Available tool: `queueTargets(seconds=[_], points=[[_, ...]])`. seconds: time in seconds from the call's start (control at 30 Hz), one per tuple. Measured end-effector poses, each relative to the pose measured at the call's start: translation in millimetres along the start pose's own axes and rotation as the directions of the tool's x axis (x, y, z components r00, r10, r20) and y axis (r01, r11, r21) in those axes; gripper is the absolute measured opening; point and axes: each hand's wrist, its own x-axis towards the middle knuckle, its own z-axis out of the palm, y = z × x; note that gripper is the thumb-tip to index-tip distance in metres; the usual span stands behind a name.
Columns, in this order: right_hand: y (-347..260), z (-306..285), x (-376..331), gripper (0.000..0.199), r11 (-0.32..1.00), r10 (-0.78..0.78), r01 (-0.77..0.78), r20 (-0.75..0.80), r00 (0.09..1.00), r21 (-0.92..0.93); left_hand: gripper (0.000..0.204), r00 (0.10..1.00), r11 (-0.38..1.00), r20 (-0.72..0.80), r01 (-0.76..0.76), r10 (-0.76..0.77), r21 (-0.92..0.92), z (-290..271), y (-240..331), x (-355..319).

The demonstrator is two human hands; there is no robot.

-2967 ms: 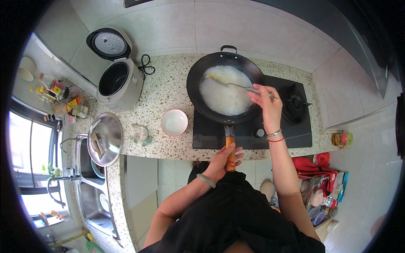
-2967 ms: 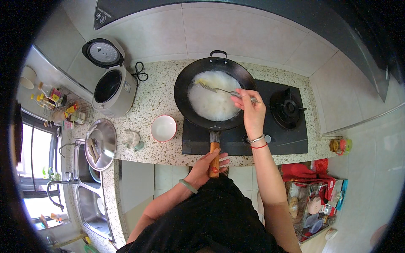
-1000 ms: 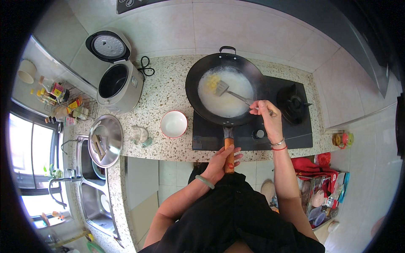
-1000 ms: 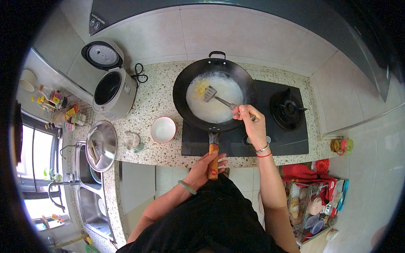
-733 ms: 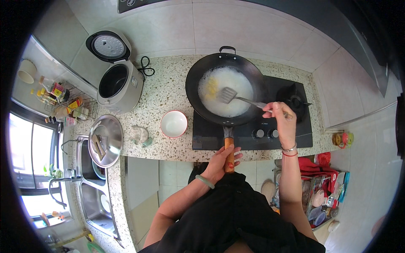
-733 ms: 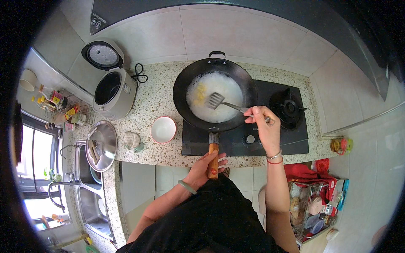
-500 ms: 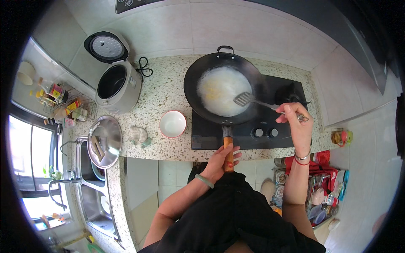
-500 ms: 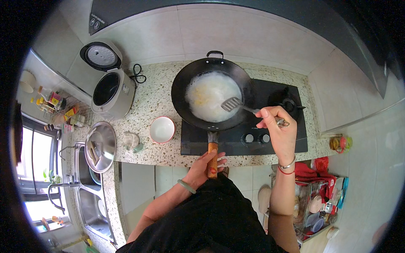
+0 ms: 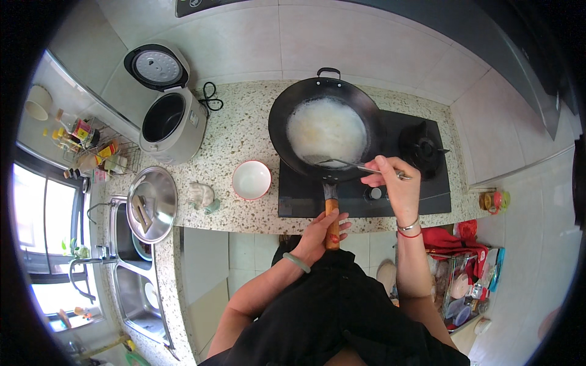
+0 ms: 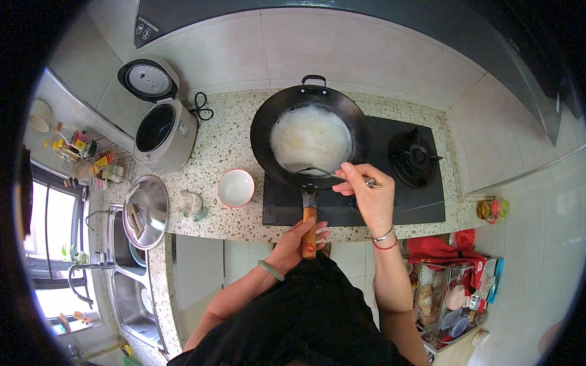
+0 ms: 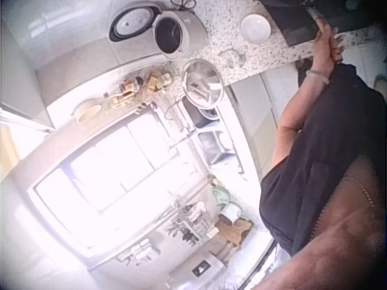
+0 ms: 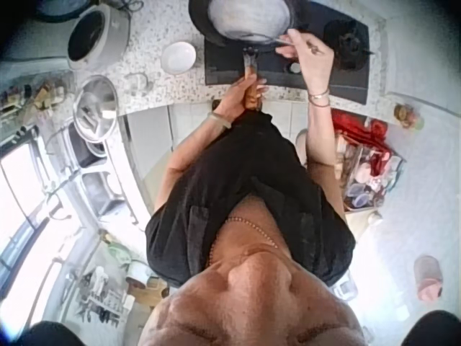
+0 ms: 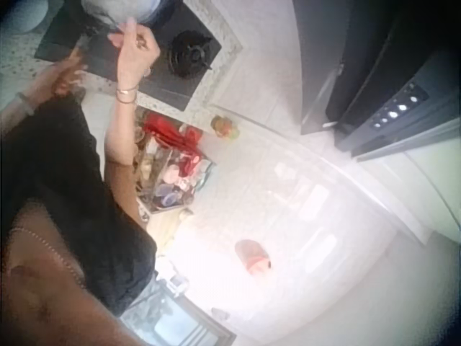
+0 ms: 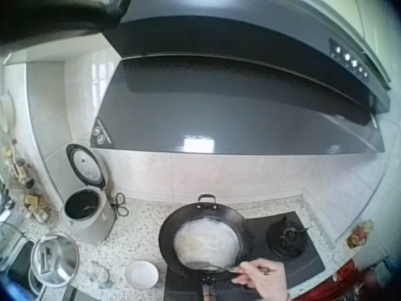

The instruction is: The person cooks eggs in a wok on a gas stove, stirring the mixture with a spatula. They periodically add water from a small bowl into the wok to adjust the consistency of the cooking eggs.

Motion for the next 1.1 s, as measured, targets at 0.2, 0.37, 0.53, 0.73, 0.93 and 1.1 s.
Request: queueTargets(seconds=[0.2, 0.37, 0.53, 0.73, 0.93, 1.1], points=[[17, 19, 10, 0.027, 0.996, -0.005, 0.009, -0.047, 0.999, 0.092, 0.04, 1.0, 1.0, 0.001, 0.003, -0.003, 0.012, 1, 3, -2], [37, 28, 24, 0.026, 0.988, -0.018, 0.031, -0.09, 0.996, 0.15, 0.041, 1.0, 1.0, 0.019, -0.005, 0.005, 0.012, -2, 3, 1], [45, 31, 38, 0.024, 0.992, -0.076, 0.085, -0.103, 0.992, 0.095, 0.039, 1.0, 1.0, 0.029, -0.009, 0.009, -0.001, -3, 4, 2], [56, 24, 52, 0.027, 0.988, -0.152, 0.154, -0.093, 0.984, 0.011, 0.036, 0.999, 1.0, 0.036, -0.014, 0.014, -0.003, -6, 4, 3], [50, 20, 48, 0.021, 0.989, -0.147, 0.147, -0.119, 0.982, -0.009, 0.035, 0.999, 1.0, 0.035, -0.007, 0.008, -0.012, -5, 5, 3], [42, 6, 42, 0.021, 0.991, -0.128, 0.125, -0.083, 0.988, -0.044, 0.036, 0.999, 1.0, 0.043, -0.003, 0.003, -0.01, -5, 3, 3]])
